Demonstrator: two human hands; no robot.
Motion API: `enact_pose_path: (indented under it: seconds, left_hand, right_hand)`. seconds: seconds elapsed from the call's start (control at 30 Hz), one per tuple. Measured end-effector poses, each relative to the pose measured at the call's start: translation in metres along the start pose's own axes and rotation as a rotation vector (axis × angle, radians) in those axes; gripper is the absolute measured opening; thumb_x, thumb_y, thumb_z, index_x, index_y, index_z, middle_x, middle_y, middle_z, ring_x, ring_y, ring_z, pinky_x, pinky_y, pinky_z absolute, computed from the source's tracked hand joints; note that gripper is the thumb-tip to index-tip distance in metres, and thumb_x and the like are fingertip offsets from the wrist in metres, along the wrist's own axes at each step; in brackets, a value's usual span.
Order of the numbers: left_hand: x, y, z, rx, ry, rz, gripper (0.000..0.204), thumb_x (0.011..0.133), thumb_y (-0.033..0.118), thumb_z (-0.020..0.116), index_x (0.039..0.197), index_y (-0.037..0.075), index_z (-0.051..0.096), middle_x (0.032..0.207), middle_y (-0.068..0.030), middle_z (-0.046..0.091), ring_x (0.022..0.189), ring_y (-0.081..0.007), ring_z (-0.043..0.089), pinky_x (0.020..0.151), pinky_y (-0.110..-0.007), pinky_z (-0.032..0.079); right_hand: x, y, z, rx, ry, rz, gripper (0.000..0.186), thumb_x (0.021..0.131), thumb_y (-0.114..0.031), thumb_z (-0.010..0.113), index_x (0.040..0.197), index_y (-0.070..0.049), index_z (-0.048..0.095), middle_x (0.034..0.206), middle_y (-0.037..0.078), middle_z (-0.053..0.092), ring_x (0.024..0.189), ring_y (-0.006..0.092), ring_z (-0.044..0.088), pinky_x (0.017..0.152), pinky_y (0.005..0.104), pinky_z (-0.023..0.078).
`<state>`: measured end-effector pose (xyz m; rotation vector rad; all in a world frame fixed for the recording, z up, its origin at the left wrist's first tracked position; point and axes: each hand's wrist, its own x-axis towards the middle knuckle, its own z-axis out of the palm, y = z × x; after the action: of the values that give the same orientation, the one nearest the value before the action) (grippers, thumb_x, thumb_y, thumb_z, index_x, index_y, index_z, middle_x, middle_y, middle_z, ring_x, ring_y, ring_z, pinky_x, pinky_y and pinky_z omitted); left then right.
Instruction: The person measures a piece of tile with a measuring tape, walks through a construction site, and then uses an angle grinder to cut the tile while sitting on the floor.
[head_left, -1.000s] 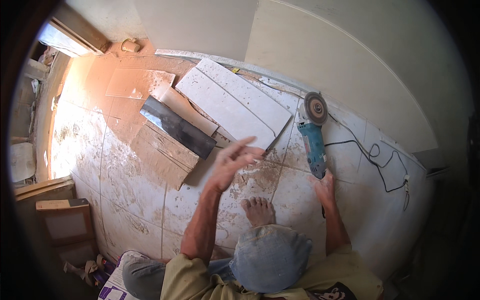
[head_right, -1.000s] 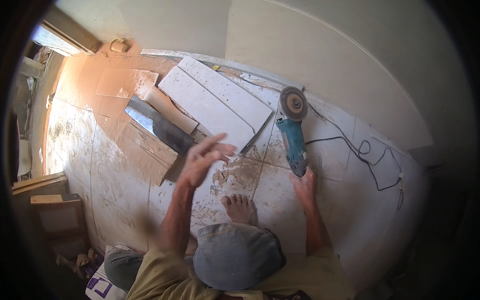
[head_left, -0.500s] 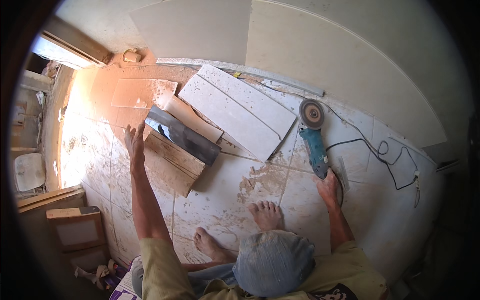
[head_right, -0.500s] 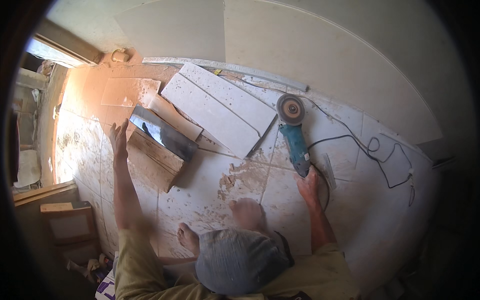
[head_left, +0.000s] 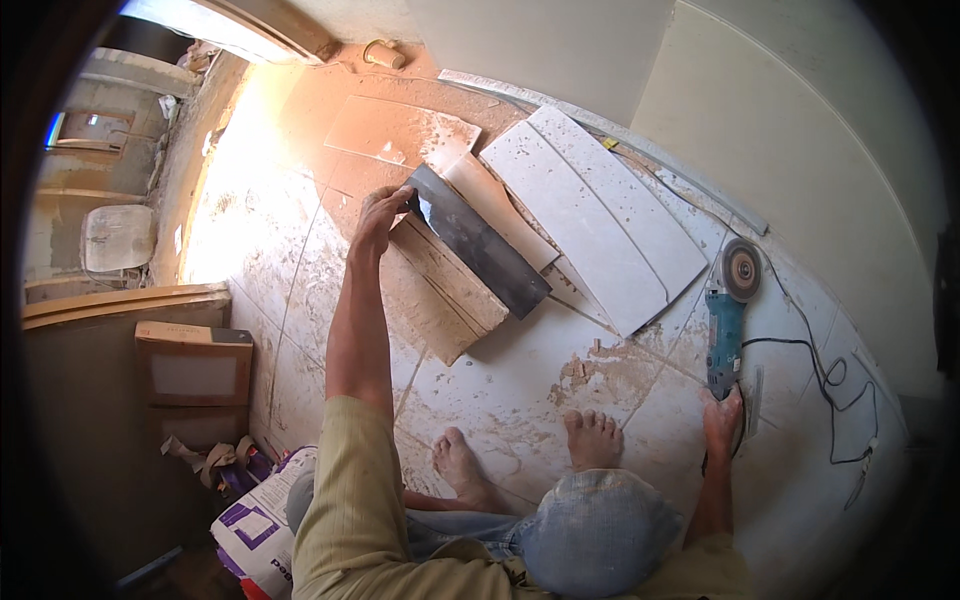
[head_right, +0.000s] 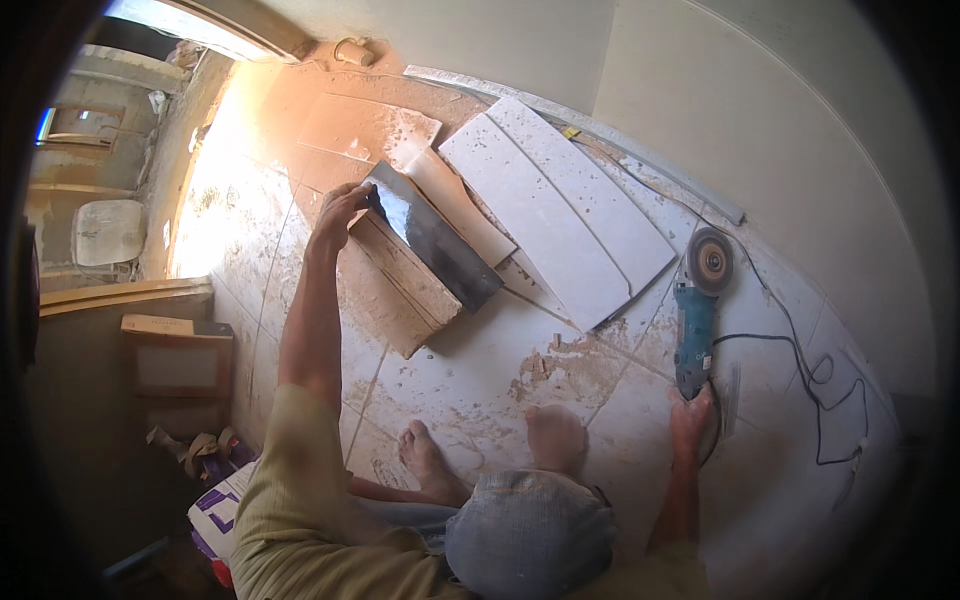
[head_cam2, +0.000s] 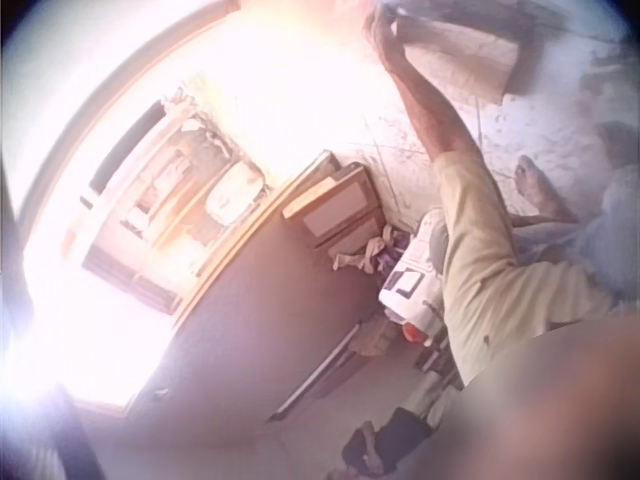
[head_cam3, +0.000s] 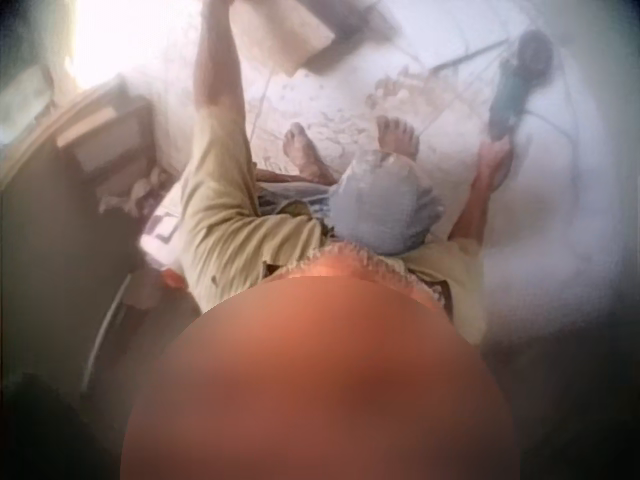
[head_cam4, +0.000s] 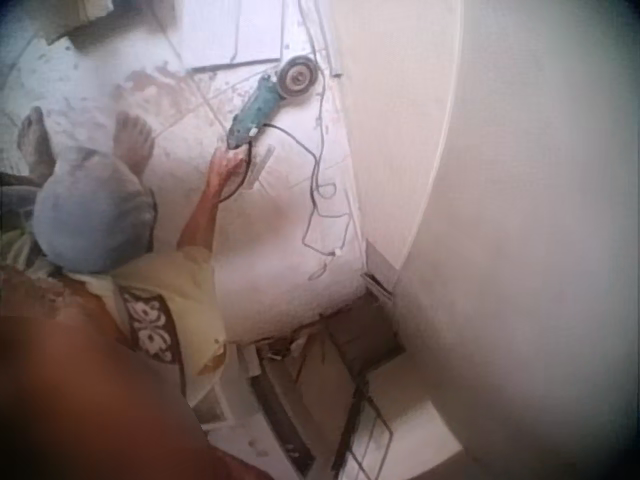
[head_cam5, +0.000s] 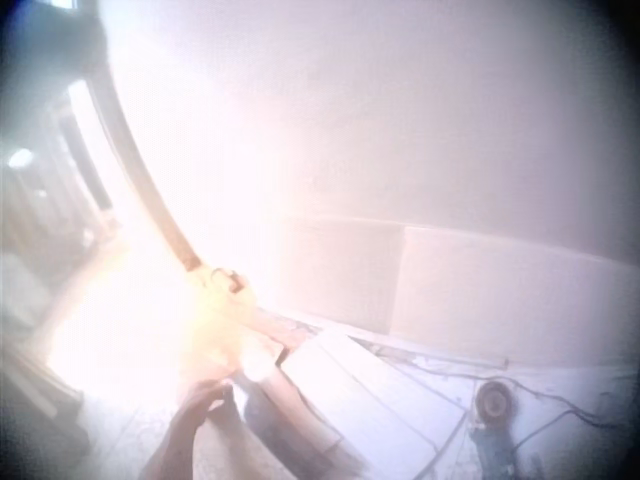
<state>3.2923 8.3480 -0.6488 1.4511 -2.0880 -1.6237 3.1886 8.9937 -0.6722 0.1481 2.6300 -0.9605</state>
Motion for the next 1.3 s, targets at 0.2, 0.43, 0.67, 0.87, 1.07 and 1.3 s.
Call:
enact_pose_path:
  seconds: [0.2, 0.43, 0.67, 0.87, 1.07, 1.3]
  left_hand:
    - [0.014, -0.015, -0.008, -0.361, -0.025, -0.009, 0.022, 0.089, 0.018, 0.065, 0.101, 0.000, 0.062, 0.092, -0.0062, 0.067, 0.088, -0.0148, 0.062, 0.086, -0.030, 0.047]
    - [-0.008, 0.010, -0.006, -0.572, -0.049, 0.074, 0.013, 0.091, 0.012, 0.063, 0.099, 0.003, 0.059, 0.088, -0.0071, 0.067, 0.073, -0.0159, 0.065, 0.076, -0.032, 0.055]
    - [-0.025, 0.031, -0.016, -0.693, 0.043, 0.218, 0.013, 0.093, 0.012, 0.061, 0.099, 0.002, 0.057, 0.081, -0.0068, 0.066, 0.064, -0.0125, 0.063, 0.060, -0.029, 0.058]
    - [-0.034, 0.075, -0.051, -0.660, 0.118, 0.327, 0.013, 0.092, 0.012, 0.062, 0.098, 0.000, 0.061, 0.078, -0.0045, 0.065, 0.062, -0.0102, 0.061, 0.058, -0.025, 0.056]
    - [-0.037, 0.100, -0.097, -0.682, 0.181, 0.348, 0.012, 0.090, 0.010, 0.064, 0.096, 0.000, 0.062, 0.075, -0.0044, 0.063, 0.059, -0.0105, 0.060, 0.055, -0.026, 0.056]
    - [-0.043, 0.111, -0.146, -0.767, 0.264, 0.311, 0.011, 0.089, 0.009, 0.064, 0.095, 0.000, 0.062, 0.076, -0.0071, 0.065, 0.059, -0.0147, 0.064, 0.053, -0.028, 0.057]
  right_hand:
    - [0.009, 0.027, 0.009, -0.010, -0.021, -0.042, 0.051, 0.070, -0.011, 0.074, 0.114, 0.008, 0.056, 0.103, 0.027, 0.064, 0.097, 0.0396, 0.062, 0.086, 0.0413, 0.047]
    - [0.014, 0.041, 0.013, -0.176, 0.047, -0.057, 0.058, 0.071, -0.013, 0.074, 0.119, 0.011, 0.052, 0.112, 0.030, 0.061, 0.105, 0.0424, 0.059, 0.091, 0.0423, 0.045]
    - [0.012, 0.052, 0.018, -0.247, 0.083, -0.130, 0.045, 0.076, -0.013, 0.071, 0.113, 0.007, 0.056, 0.103, 0.023, 0.064, 0.095, 0.0369, 0.060, 0.087, 0.0414, 0.046]
    - [0.006, 0.021, 0.020, -0.021, 0.001, -0.177, 0.048, 0.076, -0.017, 0.073, 0.113, 0.009, 0.056, 0.104, 0.025, 0.064, 0.097, 0.0392, 0.059, 0.088, 0.0416, 0.045]
    - [-0.003, -0.008, 0.019, -0.268, -0.012, -0.008, 0.055, 0.075, -0.021, 0.076, 0.117, 0.007, 0.055, 0.109, 0.027, 0.063, 0.102, 0.0422, 0.059, 0.090, 0.0430, 0.044]
    - [0.007, 0.025, 0.012, -0.460, 0.017, -0.111, 0.066, 0.072, -0.026, 0.078, 0.123, 0.007, 0.050, 0.119, 0.032, 0.055, 0.114, 0.0450, 0.051, 0.097, 0.0447, 0.041]
